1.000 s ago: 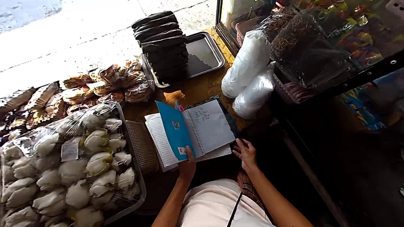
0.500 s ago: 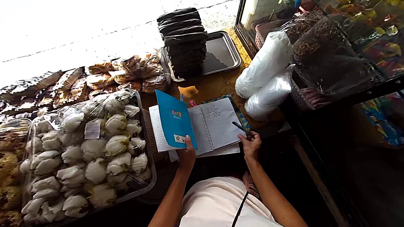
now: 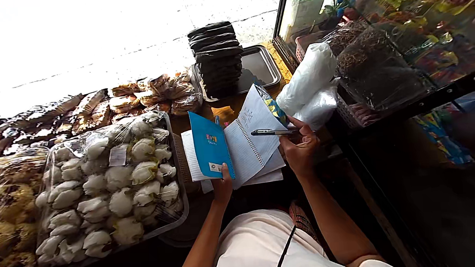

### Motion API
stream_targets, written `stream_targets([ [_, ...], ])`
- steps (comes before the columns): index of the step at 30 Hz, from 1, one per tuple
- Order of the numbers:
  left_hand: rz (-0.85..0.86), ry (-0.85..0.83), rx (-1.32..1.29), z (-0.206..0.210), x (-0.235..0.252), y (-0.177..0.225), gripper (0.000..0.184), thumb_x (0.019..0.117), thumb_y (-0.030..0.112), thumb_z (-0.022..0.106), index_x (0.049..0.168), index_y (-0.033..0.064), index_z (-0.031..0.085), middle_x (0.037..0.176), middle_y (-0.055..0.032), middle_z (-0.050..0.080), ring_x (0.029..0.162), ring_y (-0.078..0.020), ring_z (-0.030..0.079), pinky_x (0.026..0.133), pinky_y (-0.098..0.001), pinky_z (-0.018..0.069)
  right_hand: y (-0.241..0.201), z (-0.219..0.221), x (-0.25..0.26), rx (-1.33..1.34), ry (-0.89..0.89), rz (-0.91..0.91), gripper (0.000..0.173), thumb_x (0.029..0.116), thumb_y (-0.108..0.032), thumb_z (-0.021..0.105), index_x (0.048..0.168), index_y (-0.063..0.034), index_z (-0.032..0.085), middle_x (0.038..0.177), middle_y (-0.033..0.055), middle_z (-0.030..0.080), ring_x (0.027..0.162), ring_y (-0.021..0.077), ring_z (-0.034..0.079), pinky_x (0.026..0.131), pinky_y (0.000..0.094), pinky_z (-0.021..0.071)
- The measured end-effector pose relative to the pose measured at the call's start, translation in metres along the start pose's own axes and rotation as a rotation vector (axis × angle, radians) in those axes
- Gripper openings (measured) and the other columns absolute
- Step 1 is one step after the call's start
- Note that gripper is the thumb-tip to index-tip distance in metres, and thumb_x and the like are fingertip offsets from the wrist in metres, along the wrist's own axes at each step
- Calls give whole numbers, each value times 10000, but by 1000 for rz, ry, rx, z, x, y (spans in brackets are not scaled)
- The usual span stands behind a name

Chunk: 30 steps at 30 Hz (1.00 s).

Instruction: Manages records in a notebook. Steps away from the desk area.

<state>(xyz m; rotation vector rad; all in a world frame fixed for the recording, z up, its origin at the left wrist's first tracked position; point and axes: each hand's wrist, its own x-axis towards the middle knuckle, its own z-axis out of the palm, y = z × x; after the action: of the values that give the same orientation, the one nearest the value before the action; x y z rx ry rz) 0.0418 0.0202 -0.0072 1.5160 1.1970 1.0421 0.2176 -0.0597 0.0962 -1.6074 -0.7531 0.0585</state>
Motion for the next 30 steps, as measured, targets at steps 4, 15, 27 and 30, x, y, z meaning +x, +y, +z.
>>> stream_targets([
  [4, 152, -135, 258, 5, -10, 5, 405, 987, 30, 525, 1254, -275, 516, 1216, -413, 611, 1178, -410, 640, 1059, -416, 482, -87, -22, 66, -91, -109, -316, 408, 852, 23, 680, 1257, 57, 647, 1012, 104, 736, 762, -4, 687, 671, 135, 569],
  [15, -162, -759, 32, 39, 9, 31, 623, 1106, 324, 338, 1575, -81, 265, 1651, -224, 292, 1572, -278, 206, 1277, -535, 7, -189, -27, 109, 143, -216, -680, 426, 804, 32, 737, 1214, 0, 628, 1030, -84, 711, 823, -20, 684, 696, 154, 607],
  [27, -422, 3, -169, -52, -1, -2, 610, 983, -63, 553, 1533, -102, 292, 1437, -322, 498, 1264, -315, 590, 1060, -408, 494, 99, 2, -43, 228, 49, 579, 537, 893, 131, 651, 1397, 121, 466, 1079, 162, 635, 780, 85, 649, 675, 225, 575],
  [30, -305, 66, 40, -44, 6, -30, 553, 975, -57, 566, 1490, -127, 377, 1455, -360, 477, 1373, -422, 485, 1165, -495, 365, 124, -6, -72, 177, 93, 673, 539, 896, 120, 680, 1397, 121, 481, 1128, 213, 634, 795, 108, 652, 692, 233, 573],
])
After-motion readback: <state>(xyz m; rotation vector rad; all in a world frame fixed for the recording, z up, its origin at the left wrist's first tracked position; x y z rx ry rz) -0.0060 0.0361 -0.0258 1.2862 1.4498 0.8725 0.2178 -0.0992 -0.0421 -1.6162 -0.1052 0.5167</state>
